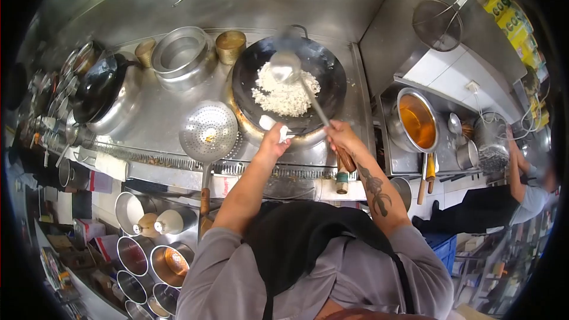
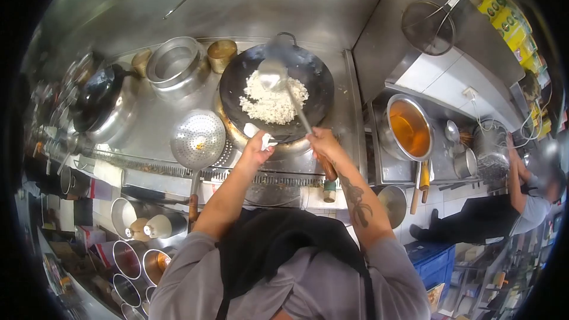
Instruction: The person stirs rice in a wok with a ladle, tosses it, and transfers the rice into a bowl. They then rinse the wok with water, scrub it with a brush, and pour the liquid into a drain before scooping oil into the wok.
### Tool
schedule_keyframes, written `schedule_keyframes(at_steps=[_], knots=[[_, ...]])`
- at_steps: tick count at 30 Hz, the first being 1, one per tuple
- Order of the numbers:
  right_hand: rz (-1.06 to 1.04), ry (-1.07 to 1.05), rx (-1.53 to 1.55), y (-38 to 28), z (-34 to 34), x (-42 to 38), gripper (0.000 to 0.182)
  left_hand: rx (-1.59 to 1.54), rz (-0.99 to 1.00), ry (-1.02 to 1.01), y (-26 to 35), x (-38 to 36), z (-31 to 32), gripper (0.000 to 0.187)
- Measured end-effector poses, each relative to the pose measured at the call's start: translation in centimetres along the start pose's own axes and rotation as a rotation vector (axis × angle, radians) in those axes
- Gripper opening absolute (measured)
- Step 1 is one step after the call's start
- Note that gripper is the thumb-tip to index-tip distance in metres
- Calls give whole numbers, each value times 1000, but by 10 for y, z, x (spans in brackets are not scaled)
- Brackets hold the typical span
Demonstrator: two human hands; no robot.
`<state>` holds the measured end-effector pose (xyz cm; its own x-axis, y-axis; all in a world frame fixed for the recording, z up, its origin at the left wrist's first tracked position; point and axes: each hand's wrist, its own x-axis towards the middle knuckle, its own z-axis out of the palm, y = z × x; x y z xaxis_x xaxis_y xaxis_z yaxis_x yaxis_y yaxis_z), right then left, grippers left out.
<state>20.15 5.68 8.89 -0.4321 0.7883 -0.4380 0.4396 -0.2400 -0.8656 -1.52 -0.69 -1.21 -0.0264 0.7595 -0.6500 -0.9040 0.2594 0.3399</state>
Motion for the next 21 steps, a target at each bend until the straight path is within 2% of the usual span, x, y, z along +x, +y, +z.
schedule_keyframes(at_steps=[1,2,4,8,10,11,13,15,17,18,20,21], knots=[[-138,105,-204,6,-4,14,17,-1,2,2,0,1,-1,13],[-138,106,-206,-2,-10,16,17,-4,9,-5,-1,3,-2,14],[-199,359,-382,-24,-17,15,19,-9,17,-12,-2,6,-2,14],[-141,309,-365,-3,-6,54,20,-10,-36,9,4,1,3,15],[-238,88,-313,14,14,47,23,-10,-57,38,6,-4,11,16],[-235,91,-309,11,14,27,23,-2,-60,60,7,-5,12,16],[-243,-35,-465,-9,12,-28,30,11,-64,83,7,-3,9,16],[-506,-77,-571,21,-22,-51,38,25,-83,-16,7,5,2,15],[-706,43,-851,21,-55,-88,42,-9,-68,4,8,2,5,15],[-703,41,-850,9,-58,-100,42,-47,-57,25,5,-3,6,14],[-316,91,-1058,-12,-65,-122,37,-56,-54,54,-9,-25,12,13],[-340,111,-1093,-14,-63,-124,36,-66,-45,74,-16,-42,22,13]])
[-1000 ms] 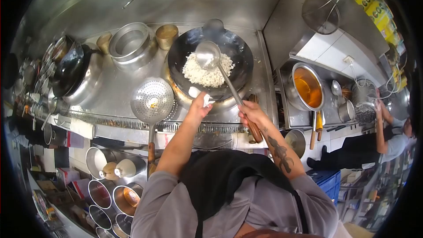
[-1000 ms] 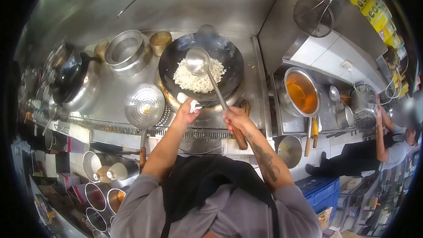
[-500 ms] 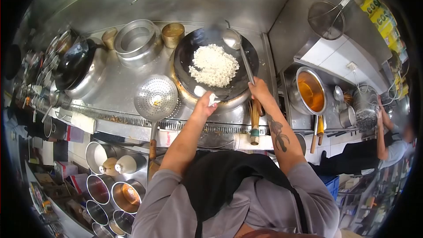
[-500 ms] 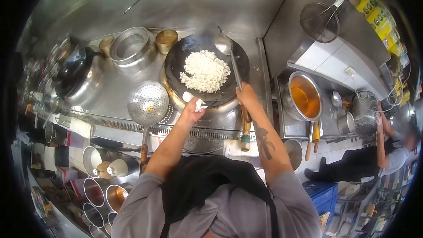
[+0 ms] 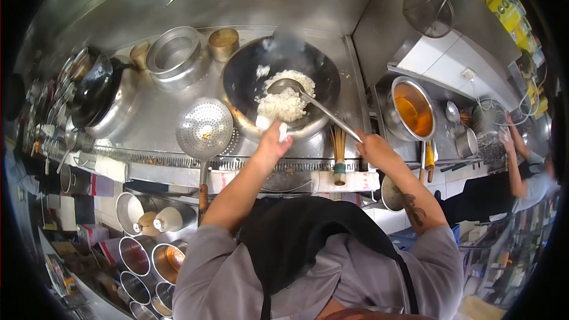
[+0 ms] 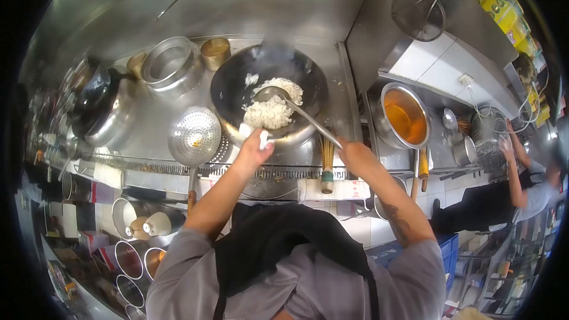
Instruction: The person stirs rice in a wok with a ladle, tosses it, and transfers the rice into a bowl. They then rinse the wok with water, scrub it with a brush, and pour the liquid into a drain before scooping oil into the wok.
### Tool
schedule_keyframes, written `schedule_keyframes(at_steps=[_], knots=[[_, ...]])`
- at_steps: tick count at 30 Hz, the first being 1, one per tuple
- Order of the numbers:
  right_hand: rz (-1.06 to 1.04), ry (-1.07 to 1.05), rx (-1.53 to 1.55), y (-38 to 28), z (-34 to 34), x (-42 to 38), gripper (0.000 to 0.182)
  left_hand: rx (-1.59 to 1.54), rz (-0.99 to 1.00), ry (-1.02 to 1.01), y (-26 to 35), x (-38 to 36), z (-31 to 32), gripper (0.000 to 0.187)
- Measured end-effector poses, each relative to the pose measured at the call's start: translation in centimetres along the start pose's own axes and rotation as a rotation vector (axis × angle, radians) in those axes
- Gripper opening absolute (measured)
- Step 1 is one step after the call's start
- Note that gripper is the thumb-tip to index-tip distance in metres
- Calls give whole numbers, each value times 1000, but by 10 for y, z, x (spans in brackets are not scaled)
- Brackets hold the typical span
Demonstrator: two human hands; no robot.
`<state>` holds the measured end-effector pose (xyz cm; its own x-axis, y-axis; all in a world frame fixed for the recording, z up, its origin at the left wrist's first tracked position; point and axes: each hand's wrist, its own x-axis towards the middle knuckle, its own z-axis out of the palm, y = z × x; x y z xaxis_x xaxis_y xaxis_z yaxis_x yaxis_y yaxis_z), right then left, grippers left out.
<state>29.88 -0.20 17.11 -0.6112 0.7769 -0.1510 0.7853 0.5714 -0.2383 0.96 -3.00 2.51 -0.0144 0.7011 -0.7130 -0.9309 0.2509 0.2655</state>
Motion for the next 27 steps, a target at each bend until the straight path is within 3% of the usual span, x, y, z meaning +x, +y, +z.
schedule_keyframes(at_steps=[3,5,8,9,11,13,15,16,17,19,21,22,24,25,27], knots=[[42,1,-15,-18,-6,-7,35,29,-84,-96,-13,-82,15,16],[1,30,41,-13,1,-16,37,24,-43,28,-8,-87,22,14],[-21,-16,185,-28,-31,-35,41,32,79,-145,10,-63,15,15],[-24,4,172,-25,-45,-40,41,1,21,15,1,-66,16,13],[-216,-11,337,-18,-56,-56,40,58,-35,-58,-11,-99,16,13],[-118,-138,392,-16,-64,-42,39,28,-79,-79,-7,-106,19,13],[90,-156,77,-9,-40,-17,36,-5,-15,-168,-5,-57,-1,13],[94,-153,79,-8,-24,-15,36,79,116,-295,-19,-44,-25,11],[65,-13,-3,-6,-12,-9,35,48,140,-32,-38,-44,-39,11],[-5,217,-43,-13,-15,-9,35,120,-24,-150,-64,-44,-93,12],[-37,292,28,-22,-30,-24,41,135,-67,-193,-69,-73,-83,11],[-40,284,30,-24,-35,-26,41,179,1,-71,-62,-77,-66,11],[-159,525,295,-27,-46,-33,48,56,41,-117,-26,-45,-38,12],[-167,518,295,-35,-58,-36,48,85,77,-118,-7,-26,-28,12],[94,185,1150,-56,-90,-42,54,70,48,-175,21,7,-19,8]])
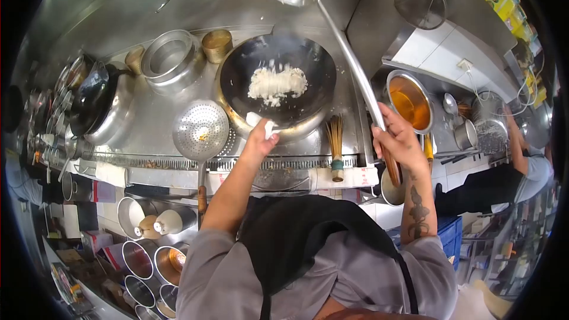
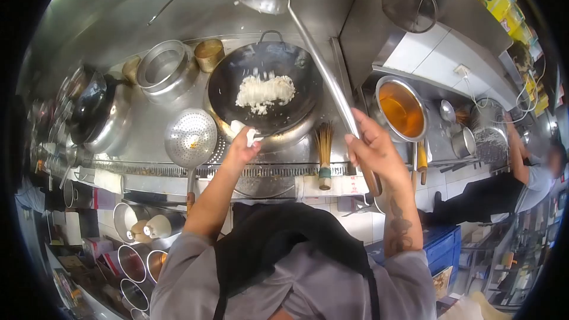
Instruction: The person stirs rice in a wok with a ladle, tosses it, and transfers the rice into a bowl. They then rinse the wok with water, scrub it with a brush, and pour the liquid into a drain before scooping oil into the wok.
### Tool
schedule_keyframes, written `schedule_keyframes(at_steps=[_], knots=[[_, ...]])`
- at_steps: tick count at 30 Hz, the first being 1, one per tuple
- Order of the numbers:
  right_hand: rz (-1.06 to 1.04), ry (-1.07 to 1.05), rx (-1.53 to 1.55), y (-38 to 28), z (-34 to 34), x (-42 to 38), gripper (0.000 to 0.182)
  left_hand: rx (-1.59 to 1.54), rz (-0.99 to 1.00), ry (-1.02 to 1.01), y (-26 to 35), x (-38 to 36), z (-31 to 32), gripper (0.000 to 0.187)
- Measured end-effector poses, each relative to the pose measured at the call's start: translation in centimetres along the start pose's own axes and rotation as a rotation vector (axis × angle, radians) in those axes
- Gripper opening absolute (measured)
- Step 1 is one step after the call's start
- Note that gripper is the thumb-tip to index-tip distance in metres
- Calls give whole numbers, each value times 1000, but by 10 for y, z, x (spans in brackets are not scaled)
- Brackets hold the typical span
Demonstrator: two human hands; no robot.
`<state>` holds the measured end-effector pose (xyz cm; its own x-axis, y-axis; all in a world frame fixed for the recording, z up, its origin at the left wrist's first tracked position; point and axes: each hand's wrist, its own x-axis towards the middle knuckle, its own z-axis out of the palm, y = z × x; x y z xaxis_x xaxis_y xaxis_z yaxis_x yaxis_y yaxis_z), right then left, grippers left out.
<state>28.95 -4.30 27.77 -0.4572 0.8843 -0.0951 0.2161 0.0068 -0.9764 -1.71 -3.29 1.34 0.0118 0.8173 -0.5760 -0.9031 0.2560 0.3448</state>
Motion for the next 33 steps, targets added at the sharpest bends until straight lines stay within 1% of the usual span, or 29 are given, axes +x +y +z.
schedule_keyframes(at_steps=[1,2,4,6,7,8,9,10,11,12,13,14,16,17,19,20,21,22,23,25,26,28,29,30,31,32,33], knots=[[-16,-45,184,-18,9,0,52,21,-3,6,4,14,-1,8],[-21,-47,179,-19,13,6,52,40,-8,12,4,26,-4,8],[78,-219,663,-10,20,24,49,41,-5,28,-1,41,-14,10],[187,-103,630,30,45,38,44,49,-8,42,0,45,-15,13],[282,-192,718,57,52,49,42,45,-19,61,0,44,-12,15],[417,-163,733,97,59,60,39,39,-30,81,0,42,-11,16],[527,-281,779,147,59,83,30,17,-23,84,-1,39,-9,16],[531,-280,779,151,58,86,30,15,-26,87,-1,36,-8,16],[582,-213,694,154,59,88,29,23,-20,93,-2,33,-8,16],[624,-154,598,143,60,96,29,25,-4,93,0,35,-6,16],[615,-102,473,129,52,99,27,19,-3,99,1,34,-8,16],[570,-128,355,128,41,106,25,17,-7,87,0,35,-8,16],[486,-51,100,130,28,120,21,8,-10,75,-2,40,-8,16],[486,-57,97,136,29,133,21,-3,-22,70,-2,43,-10,15],[228,32,-326,156,34,157,18,-15,-28,72,0,41,-9,15],[229,29,-324,164,44,164,18,-14,-31,92,1,36,-5,12],[175,6,-318,168,63,169,17,-12,-36,111,0,35,-3,9],[121,-16,-313,171,74,171,17,-11,-40,112,-1,33,-1,9],[121,-16,-312,170,79,168,17,-5,-38,103,0,33,0,9],[274,-200,-254,160,88,153,21,5,-31,97,2,34,-3,8],[273,-200,-255,149,83,142,21,12,-34,100,1,38,-7,10],[193,-343,-403,119,60,112,31,10,-38,103,-1,40,-7,13],[196,-349,-407,104,56,93,31,20,-31,100,0,37,-4,12],[148,-341,-456,90,53,73,36,30,-23,98,0,34,-3,12],[97,-332,-503,84,50,63,40,25,-22,101,0,35,-5,12],[96,-334,-504,88,46,63,40,28,-22,100,0,37,-6,12],[262,-314,-316,98,42,65,37,32,-23,98,0,37,-6,12]])
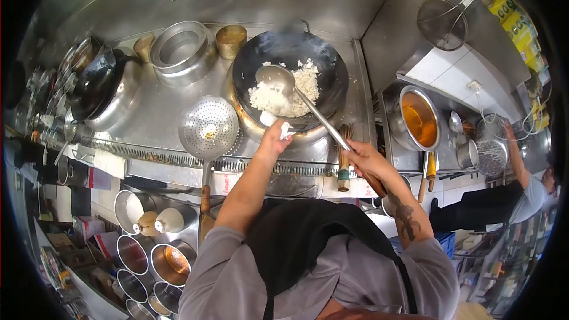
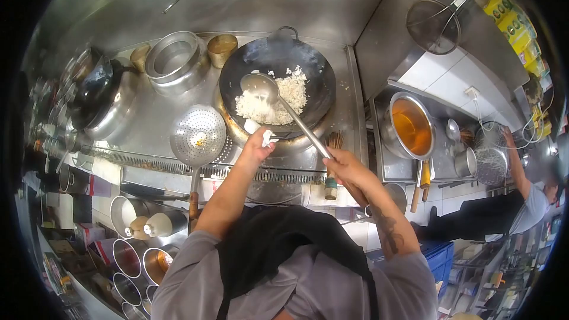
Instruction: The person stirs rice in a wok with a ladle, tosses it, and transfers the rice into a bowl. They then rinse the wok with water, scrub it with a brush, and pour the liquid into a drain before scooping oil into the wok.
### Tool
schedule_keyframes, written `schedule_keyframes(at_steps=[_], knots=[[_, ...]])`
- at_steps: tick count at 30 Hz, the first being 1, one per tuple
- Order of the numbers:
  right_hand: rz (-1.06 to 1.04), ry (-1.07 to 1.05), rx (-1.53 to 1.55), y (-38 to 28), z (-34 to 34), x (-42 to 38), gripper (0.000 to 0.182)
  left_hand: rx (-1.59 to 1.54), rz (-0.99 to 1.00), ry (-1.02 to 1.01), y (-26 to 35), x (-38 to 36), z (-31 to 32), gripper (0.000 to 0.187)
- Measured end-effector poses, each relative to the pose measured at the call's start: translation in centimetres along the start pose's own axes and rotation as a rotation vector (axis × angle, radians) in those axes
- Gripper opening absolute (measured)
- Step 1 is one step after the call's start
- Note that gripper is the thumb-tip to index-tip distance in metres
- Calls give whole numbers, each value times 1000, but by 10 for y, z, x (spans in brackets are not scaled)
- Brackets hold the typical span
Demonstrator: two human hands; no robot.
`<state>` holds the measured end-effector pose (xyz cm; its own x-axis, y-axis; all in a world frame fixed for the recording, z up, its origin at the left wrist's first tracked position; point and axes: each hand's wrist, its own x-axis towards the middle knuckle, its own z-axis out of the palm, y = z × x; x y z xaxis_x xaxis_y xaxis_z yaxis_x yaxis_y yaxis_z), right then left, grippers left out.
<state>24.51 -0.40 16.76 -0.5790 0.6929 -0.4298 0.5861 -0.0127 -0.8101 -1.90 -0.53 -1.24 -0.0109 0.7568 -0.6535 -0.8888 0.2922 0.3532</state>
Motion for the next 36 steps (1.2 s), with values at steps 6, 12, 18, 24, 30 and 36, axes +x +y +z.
schedule_keyframes(at_steps=[6,12,18,24,30,36], knots=[[-195,327,-399,33,10,52,33,-37,8,17,-4,7,-2,13],[-182,97,-458,13,-3,-13,37,-41,2,8,-3,0,-1,11],[-309,237,-650,16,-21,-19,43,-82,-42,-9,-29,-114,42,18],[-336,4,-626,-49,-74,-96,46,-35,-32,3,-21,-97,31,16],[12,-125,-605,-2,-78,-65,44,-108,17,-131,-25,-107,30,10],[-338,418,-881,-10,-54,-71,42,33,-72,-45,-88,-133,-36,12]])
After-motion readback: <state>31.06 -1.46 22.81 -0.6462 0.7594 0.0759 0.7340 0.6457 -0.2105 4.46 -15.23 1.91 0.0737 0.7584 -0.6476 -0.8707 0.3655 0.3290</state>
